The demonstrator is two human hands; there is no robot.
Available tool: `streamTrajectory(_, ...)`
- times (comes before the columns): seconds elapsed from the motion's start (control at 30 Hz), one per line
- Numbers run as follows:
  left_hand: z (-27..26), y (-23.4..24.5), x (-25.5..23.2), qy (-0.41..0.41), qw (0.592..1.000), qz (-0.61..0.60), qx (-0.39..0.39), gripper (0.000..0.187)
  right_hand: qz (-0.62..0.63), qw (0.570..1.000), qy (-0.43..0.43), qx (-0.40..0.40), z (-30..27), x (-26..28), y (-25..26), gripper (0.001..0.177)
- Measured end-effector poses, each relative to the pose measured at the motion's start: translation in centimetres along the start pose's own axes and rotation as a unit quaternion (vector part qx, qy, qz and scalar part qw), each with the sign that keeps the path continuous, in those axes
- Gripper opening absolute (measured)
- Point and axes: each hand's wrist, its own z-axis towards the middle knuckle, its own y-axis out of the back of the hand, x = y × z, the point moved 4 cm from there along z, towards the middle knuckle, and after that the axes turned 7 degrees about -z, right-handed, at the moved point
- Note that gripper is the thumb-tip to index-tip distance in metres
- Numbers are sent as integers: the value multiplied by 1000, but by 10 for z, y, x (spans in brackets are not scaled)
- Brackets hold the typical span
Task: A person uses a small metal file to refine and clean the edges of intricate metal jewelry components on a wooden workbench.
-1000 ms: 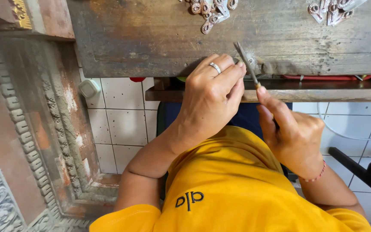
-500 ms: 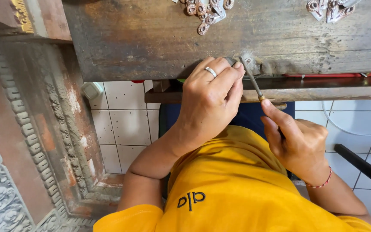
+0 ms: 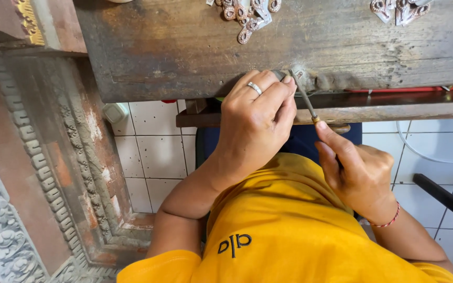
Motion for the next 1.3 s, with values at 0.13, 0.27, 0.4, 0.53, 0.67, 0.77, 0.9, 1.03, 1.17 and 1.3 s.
streamTrajectory(0.13, 1, -1, 0, 2, 1000, -4, 4, 11, -4, 1000, -15, -9, 22, 7, 4, 29)
streamTrajectory(0.27, 3, 0, -3, -9, 1000, 1, -12, 22, -27, 999, -20, -23, 36, 8, 16, 29)
streamTrajectory(0.4, 4, 1, -3, -4, 1000, -4, -10, 22, -35, 999, -8, 4, 16, 13, 21, 30)
streamTrajectory(0.53, 4, 0, -1, 0, 1000, -5, -8, 23, -52, 998, -15, 9, 16, 14, 14, 33)
streamTrajectory(0.67, 1, -1, -4, 1, 1000, 0, -4, 22, -87, 995, -41, 5, 35, 18, 17, 32)
streamTrajectory(0.77, 4, 1, -4, -4, 1000, 0, -13, 22, -96, 994, -51, -5, 37, 17, 28, 33)
streamTrajectory(0.9, 3, 1, -2, -5, 1000, -2, -7, 16, -85, 996, -29, -1, 19, 20, 28, 32)
streamTrajectory(1.03, 4, 1, -2, -4, 1000, -4, -13, 22, -74, 996, -39, 14, 12, 19, 19, 31)
streamTrajectory(1.17, 2, 1, -2, -7, 1000, -3, -15, 21, -74, 997, -37, -3, 38, 17, 16, 31)
streamTrajectory(1.3, 5, 6, -3, -1, 1000, -17, -8, 16, -39, 994, -92, -40, 51, -3, 33, 34)
